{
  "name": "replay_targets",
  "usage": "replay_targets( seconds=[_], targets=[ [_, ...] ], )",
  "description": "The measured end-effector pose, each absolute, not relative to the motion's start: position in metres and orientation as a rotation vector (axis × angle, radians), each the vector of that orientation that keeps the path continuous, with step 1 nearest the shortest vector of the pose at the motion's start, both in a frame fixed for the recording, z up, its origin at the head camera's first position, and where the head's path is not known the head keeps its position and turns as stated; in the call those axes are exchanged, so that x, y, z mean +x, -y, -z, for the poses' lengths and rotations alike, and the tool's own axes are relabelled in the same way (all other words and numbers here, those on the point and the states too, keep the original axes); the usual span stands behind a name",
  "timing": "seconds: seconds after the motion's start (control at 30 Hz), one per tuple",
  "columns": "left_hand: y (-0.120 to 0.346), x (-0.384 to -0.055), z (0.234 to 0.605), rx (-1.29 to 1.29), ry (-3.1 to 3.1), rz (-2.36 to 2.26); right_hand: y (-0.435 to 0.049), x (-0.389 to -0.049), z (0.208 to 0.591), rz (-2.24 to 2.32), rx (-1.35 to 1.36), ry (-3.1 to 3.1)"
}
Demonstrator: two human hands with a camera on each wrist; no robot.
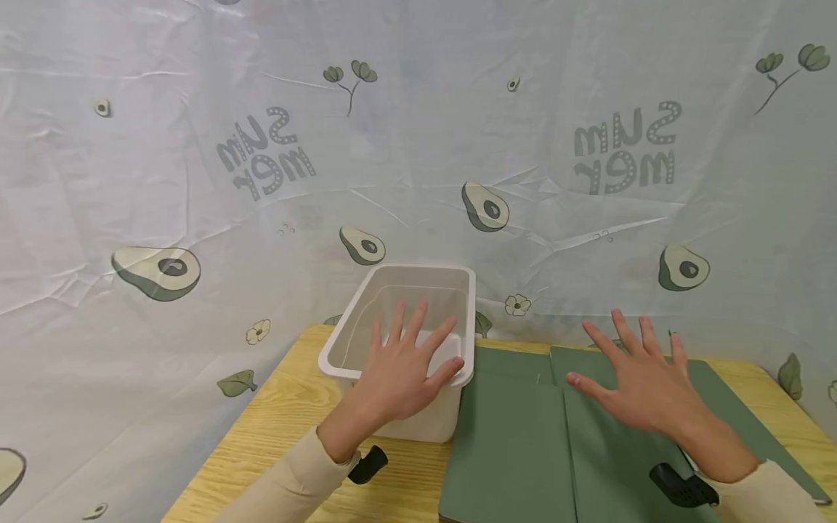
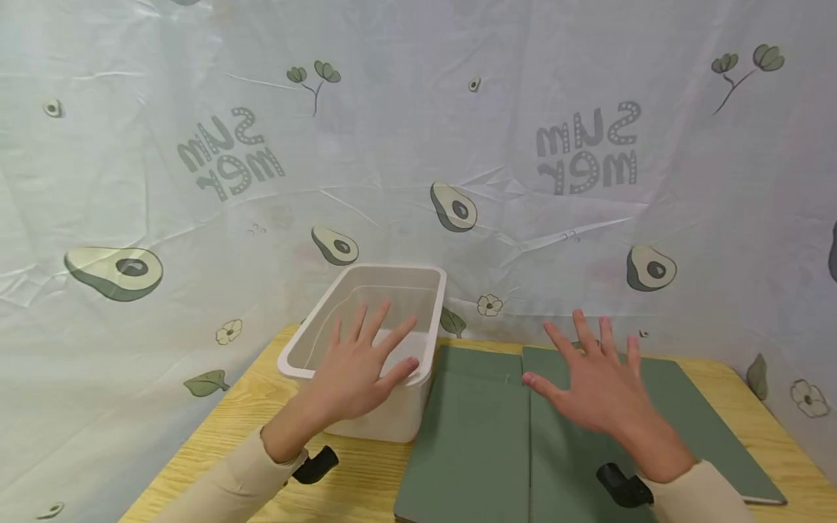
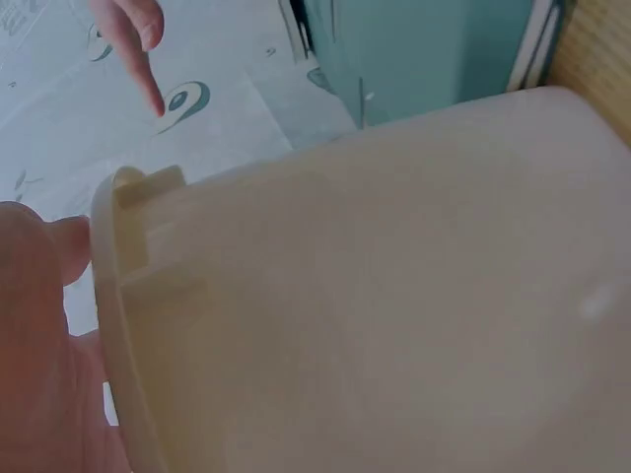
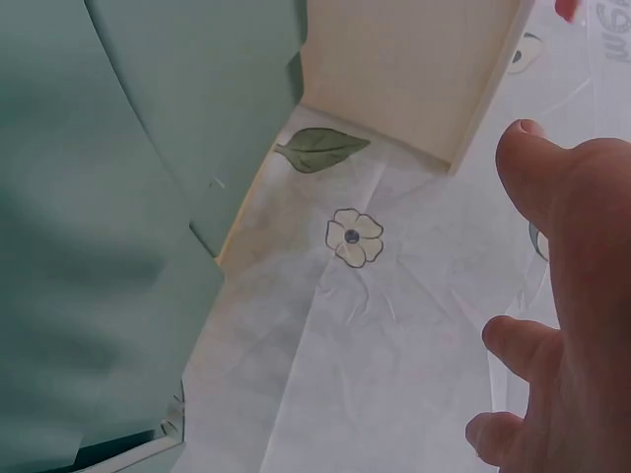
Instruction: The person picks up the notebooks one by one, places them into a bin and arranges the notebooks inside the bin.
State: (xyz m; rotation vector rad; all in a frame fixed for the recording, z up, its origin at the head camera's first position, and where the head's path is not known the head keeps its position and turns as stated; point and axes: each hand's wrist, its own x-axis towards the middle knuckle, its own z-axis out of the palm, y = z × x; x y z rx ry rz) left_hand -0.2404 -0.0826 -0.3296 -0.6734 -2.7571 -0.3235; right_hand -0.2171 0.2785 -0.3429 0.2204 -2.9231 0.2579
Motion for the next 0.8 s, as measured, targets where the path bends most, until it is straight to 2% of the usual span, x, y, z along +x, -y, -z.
replay_targets(
  seconds=[0.3, 0.6, 0.8],
  targets=[
    [0.092, -0.224, 0.349, -0.670, 2.734, 0.326, -0.283, -0.217, 0.343, -0.231, 0.214, 2.922],
    [0.108, -0.202, 0.375, -0.611, 2.540, 0.116, -0.289, -0.214, 0.346, -0.246, 0.197, 2.924],
    [0.118, -0.203, 0.390, -0.653, 2.292, 0.180, -0.300, -0.211, 0.350, -0.240, 0.167, 2.930]
  ],
)
